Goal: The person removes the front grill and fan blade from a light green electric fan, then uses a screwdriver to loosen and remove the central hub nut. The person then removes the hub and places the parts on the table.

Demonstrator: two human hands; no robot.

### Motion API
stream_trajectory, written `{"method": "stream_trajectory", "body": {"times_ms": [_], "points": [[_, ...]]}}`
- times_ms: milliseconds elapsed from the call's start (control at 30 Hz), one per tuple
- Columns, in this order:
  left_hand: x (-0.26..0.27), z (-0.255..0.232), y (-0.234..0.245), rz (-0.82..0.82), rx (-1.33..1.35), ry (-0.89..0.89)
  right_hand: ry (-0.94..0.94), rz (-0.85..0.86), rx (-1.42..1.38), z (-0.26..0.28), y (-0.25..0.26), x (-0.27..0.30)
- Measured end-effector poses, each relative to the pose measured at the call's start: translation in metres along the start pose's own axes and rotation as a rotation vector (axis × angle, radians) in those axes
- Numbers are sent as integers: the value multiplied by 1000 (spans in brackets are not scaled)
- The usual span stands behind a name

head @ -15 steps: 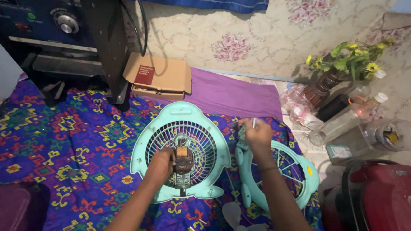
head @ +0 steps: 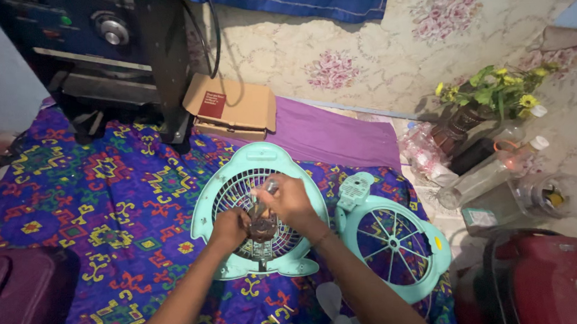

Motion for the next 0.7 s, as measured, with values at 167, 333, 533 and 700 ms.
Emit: {"method": "stream_trajectory", "body": {"times_ms": [167,333,533,700], "points": [[2,1,0,-1,21,-5,92,-28,130,7,-13,-6],[4,-7,5,-40,24,-39,-64,20,151,-11,-19,-10],[5,-11,5,-3,-22,-39,27,-39,115,-8,-14,-15],[8,-18,10,-28,25,-65,-24,-24,133,-17,-17,-19]]}}
Point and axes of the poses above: each hand's wrist, its own x-axis away from the middle knuckle, its own y-axis out of the back of the hand, z = x × y, the point moved 10 cm from there along -x, towards the middle knuckle
